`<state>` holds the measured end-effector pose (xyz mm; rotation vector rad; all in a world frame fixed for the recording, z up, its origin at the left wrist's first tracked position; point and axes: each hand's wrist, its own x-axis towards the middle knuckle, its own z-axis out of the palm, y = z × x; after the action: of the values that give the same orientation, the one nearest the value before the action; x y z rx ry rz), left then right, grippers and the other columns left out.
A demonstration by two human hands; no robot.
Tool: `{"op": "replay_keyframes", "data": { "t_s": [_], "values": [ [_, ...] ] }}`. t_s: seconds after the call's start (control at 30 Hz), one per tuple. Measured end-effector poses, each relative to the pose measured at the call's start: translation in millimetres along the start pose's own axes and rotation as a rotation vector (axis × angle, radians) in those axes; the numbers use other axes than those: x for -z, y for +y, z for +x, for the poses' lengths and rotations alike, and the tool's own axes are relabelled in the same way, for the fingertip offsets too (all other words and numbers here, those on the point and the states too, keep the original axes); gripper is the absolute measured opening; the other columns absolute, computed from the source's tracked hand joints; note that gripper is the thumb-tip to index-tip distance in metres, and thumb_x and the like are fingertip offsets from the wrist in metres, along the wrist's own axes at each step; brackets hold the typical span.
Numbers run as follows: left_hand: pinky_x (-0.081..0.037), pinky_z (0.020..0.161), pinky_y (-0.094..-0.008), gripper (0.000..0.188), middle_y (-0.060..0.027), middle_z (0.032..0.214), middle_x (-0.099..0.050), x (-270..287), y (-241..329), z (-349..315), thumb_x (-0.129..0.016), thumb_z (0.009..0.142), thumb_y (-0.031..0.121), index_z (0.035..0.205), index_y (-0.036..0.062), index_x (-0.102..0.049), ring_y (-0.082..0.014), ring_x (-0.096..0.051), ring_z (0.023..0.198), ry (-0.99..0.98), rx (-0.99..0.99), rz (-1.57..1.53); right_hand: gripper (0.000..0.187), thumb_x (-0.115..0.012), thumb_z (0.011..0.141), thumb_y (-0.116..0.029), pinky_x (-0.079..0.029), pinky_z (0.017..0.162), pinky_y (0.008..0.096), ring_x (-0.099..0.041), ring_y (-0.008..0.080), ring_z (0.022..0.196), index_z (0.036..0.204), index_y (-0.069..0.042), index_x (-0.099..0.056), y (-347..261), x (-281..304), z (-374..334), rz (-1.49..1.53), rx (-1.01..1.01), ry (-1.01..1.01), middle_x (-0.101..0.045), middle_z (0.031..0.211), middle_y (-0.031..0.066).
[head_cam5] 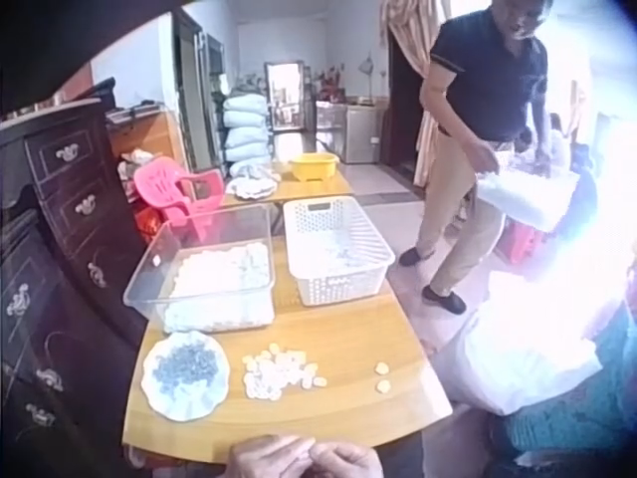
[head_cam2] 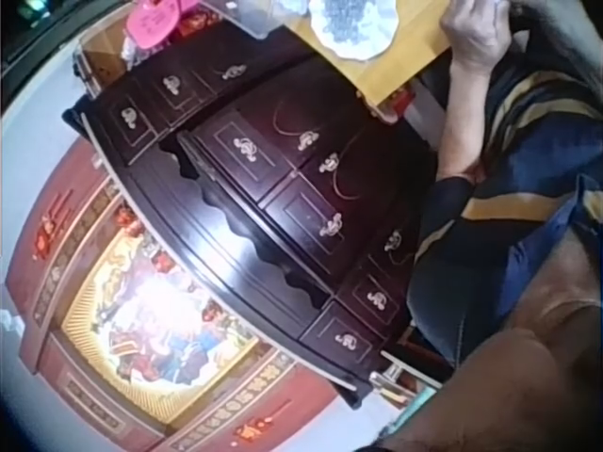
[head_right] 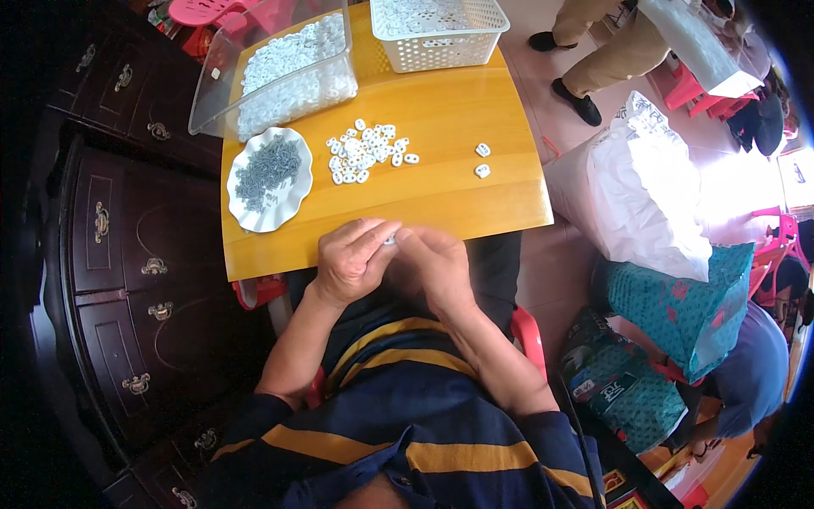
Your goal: The person joins small white plastic components together by hand.
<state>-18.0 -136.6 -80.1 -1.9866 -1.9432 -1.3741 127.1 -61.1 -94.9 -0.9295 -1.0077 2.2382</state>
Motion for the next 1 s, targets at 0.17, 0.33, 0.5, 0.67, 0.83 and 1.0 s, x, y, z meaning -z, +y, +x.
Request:
{"op": "replay_keyframes", "data": {
  "t_s": [0.17, 0.33, 0.5, 0.67, 0.83, 1.0],
  "values": [
    [-0.056, 0.066, -0.0355, 0.025, -0.0136, 0.092, -0.070, 1.9, -0.3, 1.9, -0.075, 0.080, 0.000, 0.104, 0.0012, -0.071, -0.0301, -0.070, 0.077, -0.020, 0.038, -0.057, 0.015, -0.067, 0.097, -0.014, -0.048, 0.070, 0.0233, -0.057, 0.0069, 0.073, 0.095, -0.001, -0.074, -3.2, -0.8, 0.4, 0.000, -0.002, 0.000, -0.069, 0.081, 0.0009],
    [-0.055, 0.066, -0.0345, 0.023, -0.0134, 0.091, -0.070, 0.7, -1.2, 3.0, -0.074, 0.081, -0.001, 0.103, 0.0006, -0.071, -0.0291, -0.070, 0.076, -0.021, 0.091, -0.112, 0.016, -0.067, 0.098, -0.015, -0.047, 0.071, 0.0228, -0.058, 0.0074, 0.073, 0.094, -0.001, -0.074, -9.1, -0.3, 1.3, -0.040, 0.002, -0.005, -0.069, 0.080, 0.0019],
    [-0.056, 0.067, -0.0341, 0.021, -0.0132, 0.091, -0.070, 0.8, -4.0, 1.8, -0.073, 0.084, -0.001, 0.104, 0.0002, -0.070, -0.0288, -0.070, 0.078, -0.030, 0.072, -0.139, 0.016, -0.067, 0.097, -0.016, -0.047, 0.072, 0.0230, -0.058, 0.0077, 0.073, 0.092, -0.001, -0.073, -11.0, 0.0, 0.0, -0.077, -0.014, -0.019, -0.069, 0.079, 0.0022],
    [-0.056, 0.068, -0.0347, 0.019, -0.0132, 0.092, -0.070, 0.4, -2.3, -1.4, -0.072, 0.085, 0.000, 0.104, 0.0009, -0.071, -0.0291, -0.070, 0.078, -0.035, 0.111, -0.148, 0.017, -0.067, 0.097, -0.016, -0.047, 0.073, 0.0233, -0.058, 0.0078, 0.074, 0.092, -0.001, -0.072, -18.5, -3.3, -1.6, -0.131, -0.013, -0.039, -0.068, 0.079, 0.0021],
    [-0.056, 0.069, -0.0363, 0.025, -0.0133, 0.094, -0.070, -0.5, -1.0, 0.2, -0.071, 0.085, 0.001, 0.110, 0.0022, -0.070, -0.0307, -0.070, 0.080, -0.024, 0.050, -0.078, 0.016, -0.067, 0.097, -0.016, -0.046, 0.073, 0.0236, -0.056, 0.0074, 0.075, 0.093, -0.001, -0.071, -30.5, -6.2, -0.7, -0.206, -0.008, -0.080, -0.067, 0.080, 0.0007],
    [-0.056, 0.069, -0.0369, 0.033, -0.0146, 0.098, -0.069, -1.2, -0.2, -4.0, -0.072, 0.083, 0.000, 0.116, 0.0031, -0.068, -0.0307, -0.070, 0.079, -0.011, 0.148, -0.131, 0.016, -0.065, 0.098, -0.016, -0.046, 0.072, 0.0223, -0.056, 0.0069, 0.074, 0.097, -0.001, -0.070, -33.6, -0.1, 9.1, -0.267, -0.032, -0.097, -0.066, 0.081, -0.0002]
  ]
}}
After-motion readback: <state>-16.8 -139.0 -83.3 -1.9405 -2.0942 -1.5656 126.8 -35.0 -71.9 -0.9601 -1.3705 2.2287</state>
